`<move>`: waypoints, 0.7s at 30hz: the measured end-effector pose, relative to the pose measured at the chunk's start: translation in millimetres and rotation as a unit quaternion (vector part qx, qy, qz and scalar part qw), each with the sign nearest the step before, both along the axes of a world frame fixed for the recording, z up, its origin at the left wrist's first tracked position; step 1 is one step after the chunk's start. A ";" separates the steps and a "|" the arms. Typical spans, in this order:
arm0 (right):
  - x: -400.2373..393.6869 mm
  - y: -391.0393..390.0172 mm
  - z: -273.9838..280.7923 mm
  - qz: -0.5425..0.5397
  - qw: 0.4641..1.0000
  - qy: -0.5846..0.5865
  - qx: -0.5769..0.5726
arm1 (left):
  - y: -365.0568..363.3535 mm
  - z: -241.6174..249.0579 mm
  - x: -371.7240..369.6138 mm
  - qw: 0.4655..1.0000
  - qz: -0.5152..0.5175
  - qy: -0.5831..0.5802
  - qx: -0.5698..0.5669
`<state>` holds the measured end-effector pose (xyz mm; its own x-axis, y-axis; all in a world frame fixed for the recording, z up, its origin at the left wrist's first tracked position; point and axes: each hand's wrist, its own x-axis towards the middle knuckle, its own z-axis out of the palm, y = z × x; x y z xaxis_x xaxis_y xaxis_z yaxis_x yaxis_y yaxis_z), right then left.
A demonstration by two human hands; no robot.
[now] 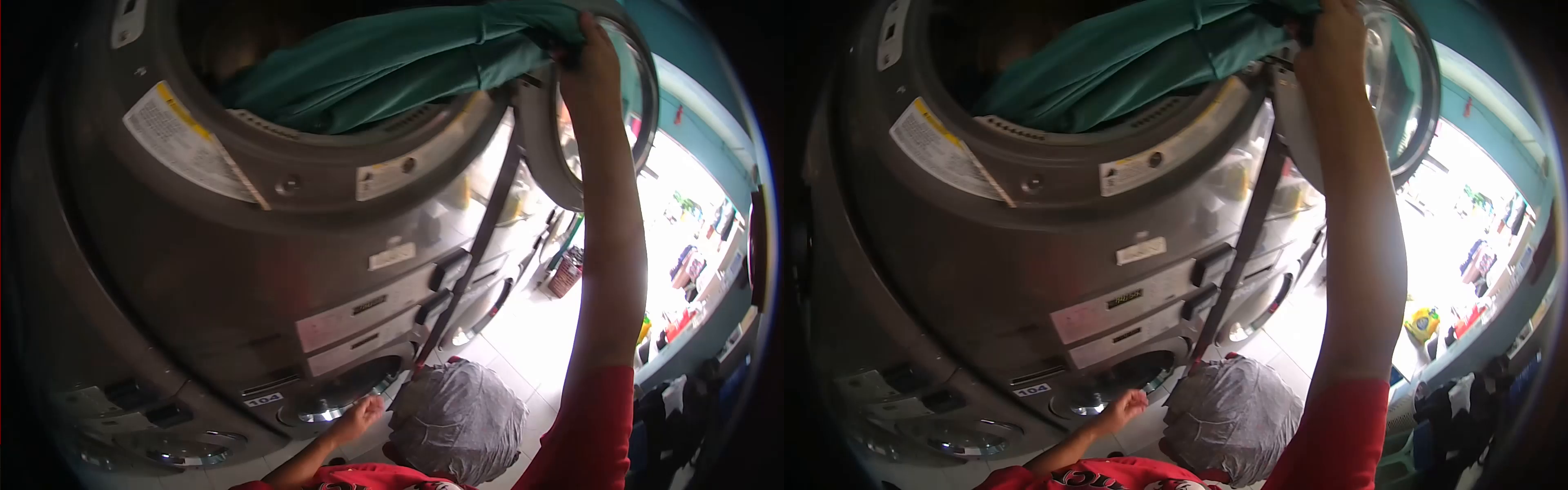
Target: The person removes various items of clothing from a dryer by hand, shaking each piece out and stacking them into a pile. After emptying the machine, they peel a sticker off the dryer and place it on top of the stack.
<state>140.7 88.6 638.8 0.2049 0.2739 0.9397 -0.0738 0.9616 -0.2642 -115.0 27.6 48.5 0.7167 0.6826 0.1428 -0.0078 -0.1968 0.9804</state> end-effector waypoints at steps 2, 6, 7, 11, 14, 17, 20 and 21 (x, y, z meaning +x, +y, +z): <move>26.9 -55.6 -16.6 -0.727 0.604 -0.262 0.194 | 14.5 40.4 30.9 0.995 0.011 -0.096 -0.015; 170.7 -111.4 -2.2 -0.707 0.668 -0.217 0.082 | 23.1 153.9 71.1 0.964 0.031 -0.264 0.001; 157.3 -149.2 -16.4 -0.740 0.637 -0.212 0.040 | 22.7 185.2 79.8 0.946 0.014 -0.323 -0.002; 152.0 -222.6 -73.6 -0.839 0.532 -0.112 0.012 | 23.8 278.0 133.3 0.866 -0.090 -0.490 0.046; 158.3 -267.5 -148.7 -0.796 0.587 -0.139 -0.051 | 40.7 291.8 172.4 0.827 -0.108 -0.545 -0.088; 198.8 -322.3 -242.9 -0.604 0.774 0.115 -0.152 | 15.9 322.5 189.5 0.802 -0.095 -0.572 -0.146; 214.3 -378.0 -330.6 -0.424 0.819 0.357 -0.143 | 4.0 308.6 214.5 0.835 0.034 -0.525 -0.161; 198.2 -393.1 -342.0 -0.350 0.825 0.411 -0.166 | 3.2 296.3 221.1 0.857 0.080 -0.488 -0.147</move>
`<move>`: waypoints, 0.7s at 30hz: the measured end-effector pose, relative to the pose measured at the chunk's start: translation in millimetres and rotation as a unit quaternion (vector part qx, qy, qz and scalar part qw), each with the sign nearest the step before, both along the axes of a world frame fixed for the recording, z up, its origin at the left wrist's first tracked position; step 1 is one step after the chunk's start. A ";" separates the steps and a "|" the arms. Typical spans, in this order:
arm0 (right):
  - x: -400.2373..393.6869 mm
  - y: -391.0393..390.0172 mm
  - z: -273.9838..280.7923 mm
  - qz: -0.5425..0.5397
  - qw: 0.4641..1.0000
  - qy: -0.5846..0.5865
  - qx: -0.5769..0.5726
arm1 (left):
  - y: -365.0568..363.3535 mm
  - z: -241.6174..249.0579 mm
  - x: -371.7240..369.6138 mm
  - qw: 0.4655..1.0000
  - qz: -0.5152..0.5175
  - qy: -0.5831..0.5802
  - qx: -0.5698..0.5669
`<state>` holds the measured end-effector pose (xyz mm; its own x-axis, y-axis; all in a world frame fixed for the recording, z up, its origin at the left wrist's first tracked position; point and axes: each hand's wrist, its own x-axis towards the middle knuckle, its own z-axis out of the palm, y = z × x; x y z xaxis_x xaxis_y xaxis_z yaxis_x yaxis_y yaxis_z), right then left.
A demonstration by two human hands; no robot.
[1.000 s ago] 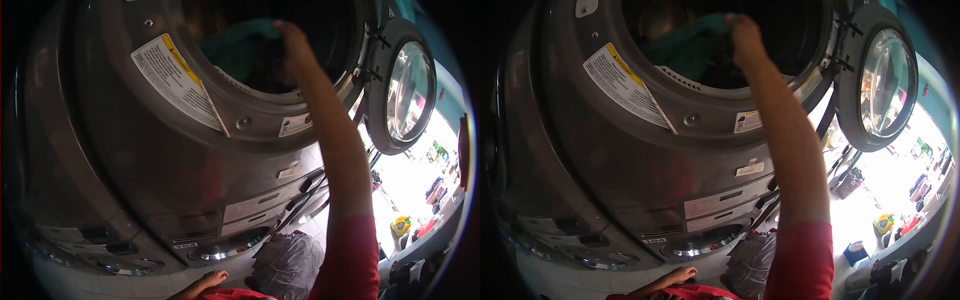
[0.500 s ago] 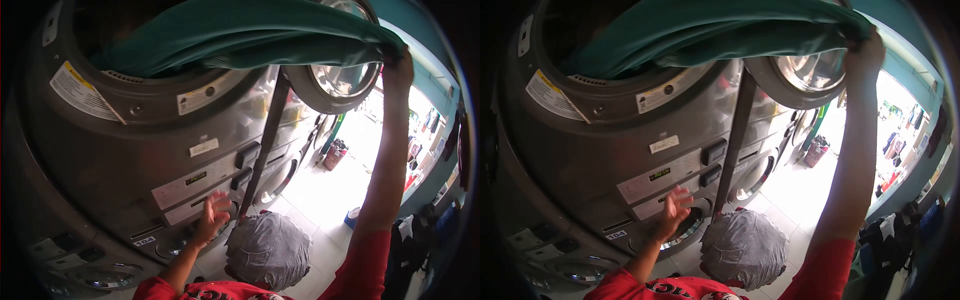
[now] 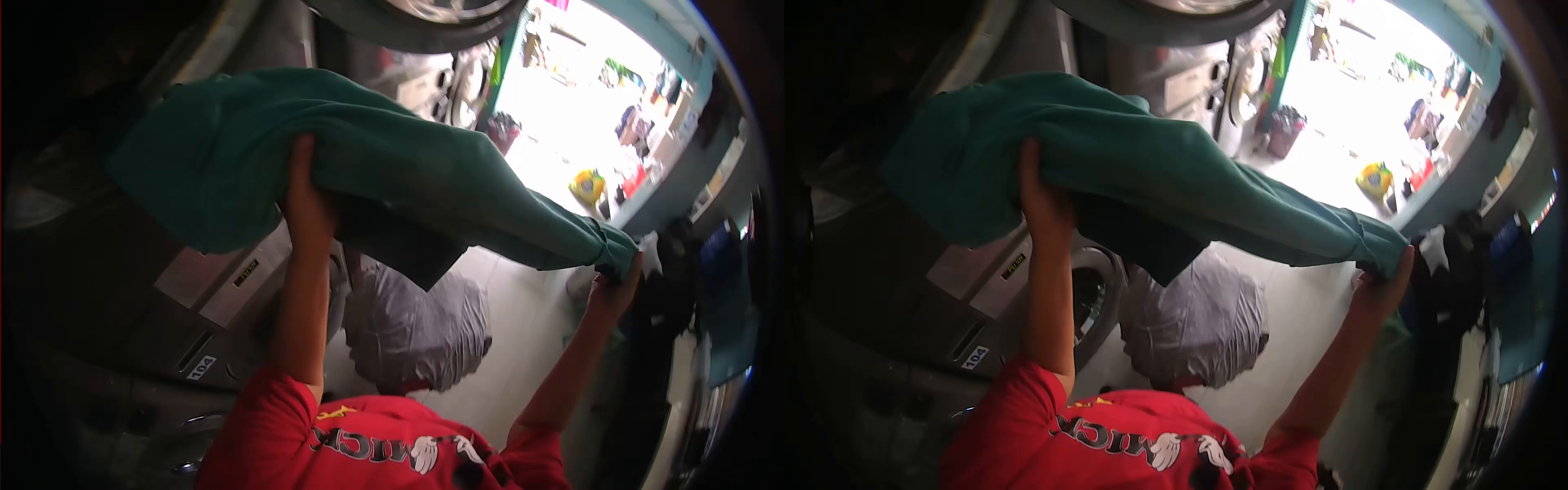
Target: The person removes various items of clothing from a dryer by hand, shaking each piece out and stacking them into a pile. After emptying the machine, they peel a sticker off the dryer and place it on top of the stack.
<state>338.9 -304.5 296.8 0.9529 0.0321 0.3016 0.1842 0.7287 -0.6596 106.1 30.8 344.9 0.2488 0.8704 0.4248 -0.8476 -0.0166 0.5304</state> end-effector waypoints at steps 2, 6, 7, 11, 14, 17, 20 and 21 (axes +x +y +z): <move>-11.3 -21.0 -13.9 -0.056 0.998 0.038 0.004 | 31.5 -43.4 4.8 0.996 -0.053 0.019 -0.068; -31.3 -56.0 -19.4 -0.115 0.992 0.047 0.001 | -3.9 -44.5 8.6 0.985 -0.114 -0.028 -0.128; -36.3 -63.1 -22.6 -0.107 0.993 0.041 -0.007 | -7.8 -53.9 11.8 0.974 -0.148 -0.021 -0.171; -15.5 -89.4 -95.8 -0.402 0.692 -0.072 -0.595 | -23.8 -109.9 21.2 0.943 -0.273 0.085 -0.172; -49.8 -29.4 -111.2 -0.153 0.874 -0.027 -0.460 | -41.9 -133.6 22.7 0.885 -0.424 0.115 -0.157; -87.0 36.9 -109.6 0.125 0.909 -0.091 -0.387 | -61.3 -138.3 18.5 0.835 -0.492 0.210 -0.127; -100.5 79.4 -122.5 0.328 0.928 -0.018 -0.174 | -63.9 -150.1 9.6 0.819 -0.486 0.285 -0.107; -111.9 91.0 -115.6 0.359 0.926 0.055 -0.103 | -59.2 -155.0 7.3 0.820 -0.481 0.289 -0.109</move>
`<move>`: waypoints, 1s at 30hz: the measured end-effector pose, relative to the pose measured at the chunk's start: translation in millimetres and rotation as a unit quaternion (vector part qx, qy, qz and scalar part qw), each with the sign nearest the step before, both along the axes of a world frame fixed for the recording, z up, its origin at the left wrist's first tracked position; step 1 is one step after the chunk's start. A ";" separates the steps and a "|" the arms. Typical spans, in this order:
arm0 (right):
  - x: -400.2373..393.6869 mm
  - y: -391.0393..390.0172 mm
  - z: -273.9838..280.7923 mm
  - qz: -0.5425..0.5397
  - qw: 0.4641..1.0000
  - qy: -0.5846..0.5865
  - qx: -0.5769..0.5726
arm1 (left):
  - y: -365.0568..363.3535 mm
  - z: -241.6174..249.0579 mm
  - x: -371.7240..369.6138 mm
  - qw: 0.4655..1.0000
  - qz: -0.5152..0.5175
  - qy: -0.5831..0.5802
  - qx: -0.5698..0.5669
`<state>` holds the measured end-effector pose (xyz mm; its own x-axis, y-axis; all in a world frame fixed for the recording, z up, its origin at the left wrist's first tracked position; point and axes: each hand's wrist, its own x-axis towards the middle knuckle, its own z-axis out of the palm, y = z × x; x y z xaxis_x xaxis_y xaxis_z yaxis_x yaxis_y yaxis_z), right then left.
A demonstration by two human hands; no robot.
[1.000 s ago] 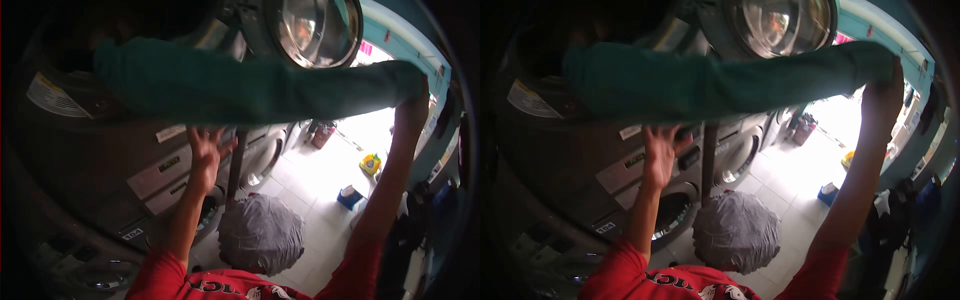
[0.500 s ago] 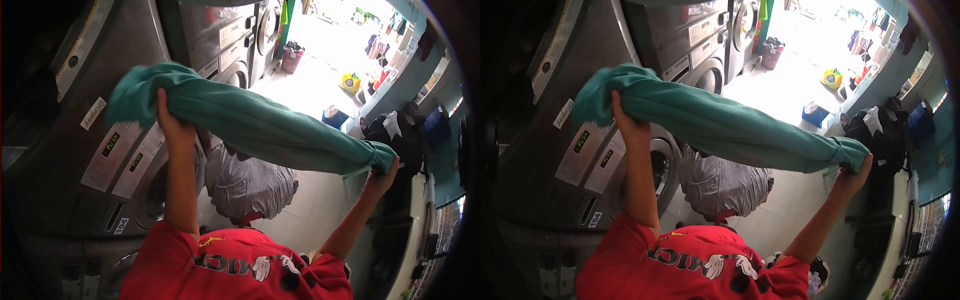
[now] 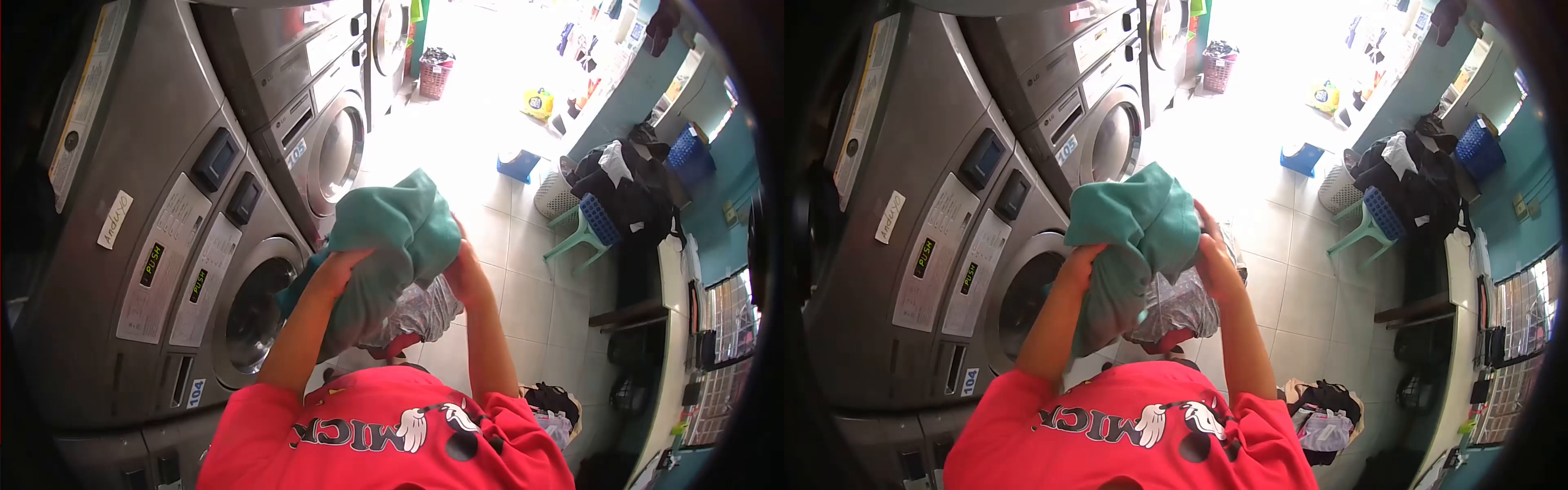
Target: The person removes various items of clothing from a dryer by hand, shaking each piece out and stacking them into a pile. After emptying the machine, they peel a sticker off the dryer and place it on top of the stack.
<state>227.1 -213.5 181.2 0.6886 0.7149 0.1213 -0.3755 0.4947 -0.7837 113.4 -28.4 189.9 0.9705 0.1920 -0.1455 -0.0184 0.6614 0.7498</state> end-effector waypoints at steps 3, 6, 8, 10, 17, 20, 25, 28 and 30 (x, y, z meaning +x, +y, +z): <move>-1.7 25.4 -8.1 -0.023 0.994 0.107 -0.025 | 19.8 -1.9 -6.3 0.986 0.042 -0.013 0.162; 13.3 26.5 5.2 -0.152 0.981 0.100 -0.064 | 36.0 14.8 -13.1 0.956 0.121 0.025 0.267; 25.7 18.8 14.8 -0.174 0.982 0.027 -0.068 | 54.5 8.8 -20.5 0.959 0.177 0.032 0.218; 30.3 14.4 22.2 -0.185 0.979 -0.008 -0.089 | 70.4 5.9 -29.9 0.958 0.242 0.046 0.149; 23.7 16.6 53.0 -0.223 0.971 -0.067 -0.053 | 103.0 -19.3 -45.8 0.946 0.230 -0.051 0.223; 23.8 19.1 53.3 -0.201 0.972 -0.107 -0.054 | 110.2 -37.2 -51.1 0.928 0.140 -0.057 0.340; 18.6 37.9 36.5 -0.154 0.982 -0.093 -0.058 | 86.2 -83.4 -43.2 0.694 0.305 0.047 0.651; -6.7 61.7 40.9 -0.097 0.992 -0.047 -0.058 | 42.6 -130.3 -32.3 0.888 0.317 0.226 0.247; -16.6 71.8 45.5 -0.087 0.993 -0.049 -0.066 | 10.0 -126.8 -28.3 0.884 0.347 0.189 0.251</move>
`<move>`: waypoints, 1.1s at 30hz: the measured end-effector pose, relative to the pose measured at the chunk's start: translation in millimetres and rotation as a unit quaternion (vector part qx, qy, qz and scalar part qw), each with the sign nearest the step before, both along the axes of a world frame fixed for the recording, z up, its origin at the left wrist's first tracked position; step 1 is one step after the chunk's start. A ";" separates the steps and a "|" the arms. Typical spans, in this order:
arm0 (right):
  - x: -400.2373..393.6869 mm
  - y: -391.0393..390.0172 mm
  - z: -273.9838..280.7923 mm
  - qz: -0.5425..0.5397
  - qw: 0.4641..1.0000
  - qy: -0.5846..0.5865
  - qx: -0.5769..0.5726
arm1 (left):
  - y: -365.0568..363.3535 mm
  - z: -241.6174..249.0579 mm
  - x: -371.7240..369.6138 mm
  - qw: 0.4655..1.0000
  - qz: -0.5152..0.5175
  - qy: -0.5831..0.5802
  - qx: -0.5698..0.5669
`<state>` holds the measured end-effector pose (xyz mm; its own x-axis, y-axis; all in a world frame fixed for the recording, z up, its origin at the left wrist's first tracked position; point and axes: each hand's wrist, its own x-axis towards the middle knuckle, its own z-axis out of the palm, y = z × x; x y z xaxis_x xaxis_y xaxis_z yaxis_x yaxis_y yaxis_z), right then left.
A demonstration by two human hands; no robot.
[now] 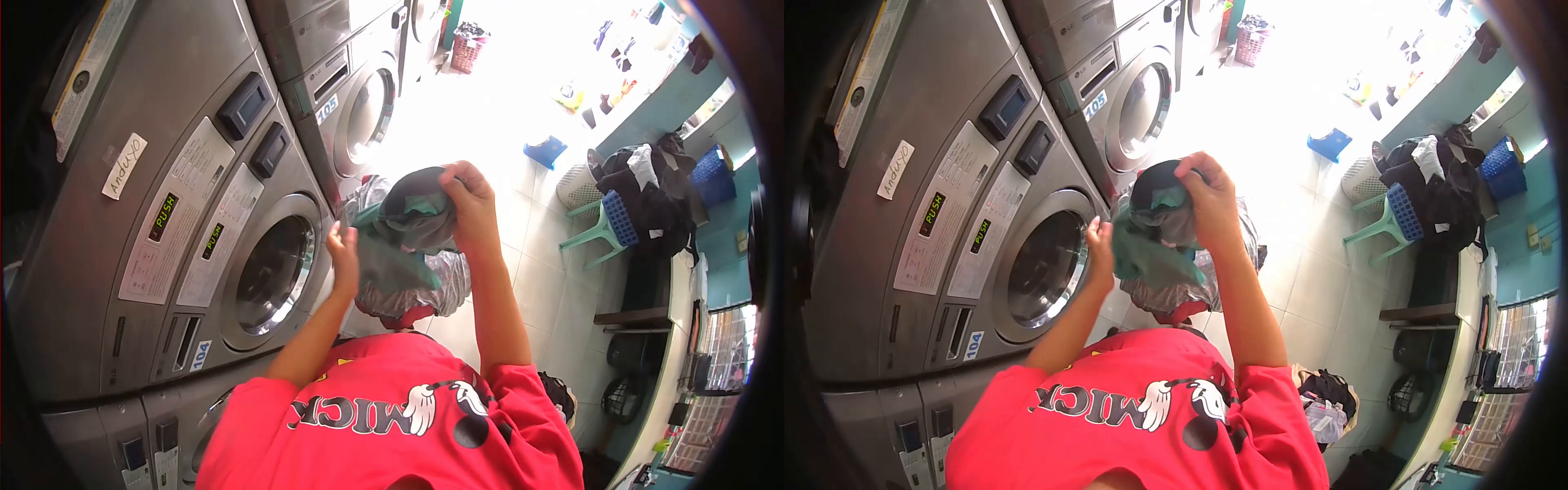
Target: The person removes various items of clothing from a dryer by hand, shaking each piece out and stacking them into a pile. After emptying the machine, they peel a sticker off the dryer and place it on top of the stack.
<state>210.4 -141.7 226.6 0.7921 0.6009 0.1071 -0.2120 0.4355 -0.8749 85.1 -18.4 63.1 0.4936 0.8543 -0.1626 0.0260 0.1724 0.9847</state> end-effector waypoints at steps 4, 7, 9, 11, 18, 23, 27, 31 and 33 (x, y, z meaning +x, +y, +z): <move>-14.6 9.1 10.8 0.066 0.994 -0.064 -0.060 | -32.0 42.5 7.6 0.907 -0.105 0.013 0.408; -18.8 10.8 17.5 0.082 0.972 -0.186 -0.115 | 0.0 34.4 15.3 0.911 -0.250 0.046 0.323; -12.5 5.6 21.6 0.072 0.956 -0.246 -0.145 | 0.8 55.1 19.1 0.905 -0.220 0.022 0.364; 0.9 2.5 27.5 0.039 0.968 -0.219 -0.120 | -2.3 88.1 17.8 0.910 -0.144 0.010 0.389; 19.3 -11.8 108.6 -0.112 0.900 -0.421 -0.029 | 27.2 76.1 26.8 0.884 -0.044 0.133 0.446; 57.8 -75.5 161.0 -0.276 0.778 -0.564 0.020 | 43.5 108.2 -7.0 0.839 0.049 0.174 0.512; 24.3 -110.2 184.1 -0.175 0.767 -0.616 0.040 | 31.4 131.9 -23.5 0.763 0.134 0.184 0.605; 7.4 -130.0 199.5 -0.130 0.748 -0.651 0.013 | 22.8 121.6 -20.2 0.806 0.068 0.223 0.543; 7.0 -138.3 209.1 -0.120 0.742 -0.660 -0.003 | 21.9 120.6 -21.0 0.788 0.084 0.250 0.556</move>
<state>217.4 -280.0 435.7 0.0836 0.4633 0.8823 0.9133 0.3184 -0.2538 64.1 3.5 183.7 0.4701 0.6530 0.5938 0.5278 -0.7472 0.4038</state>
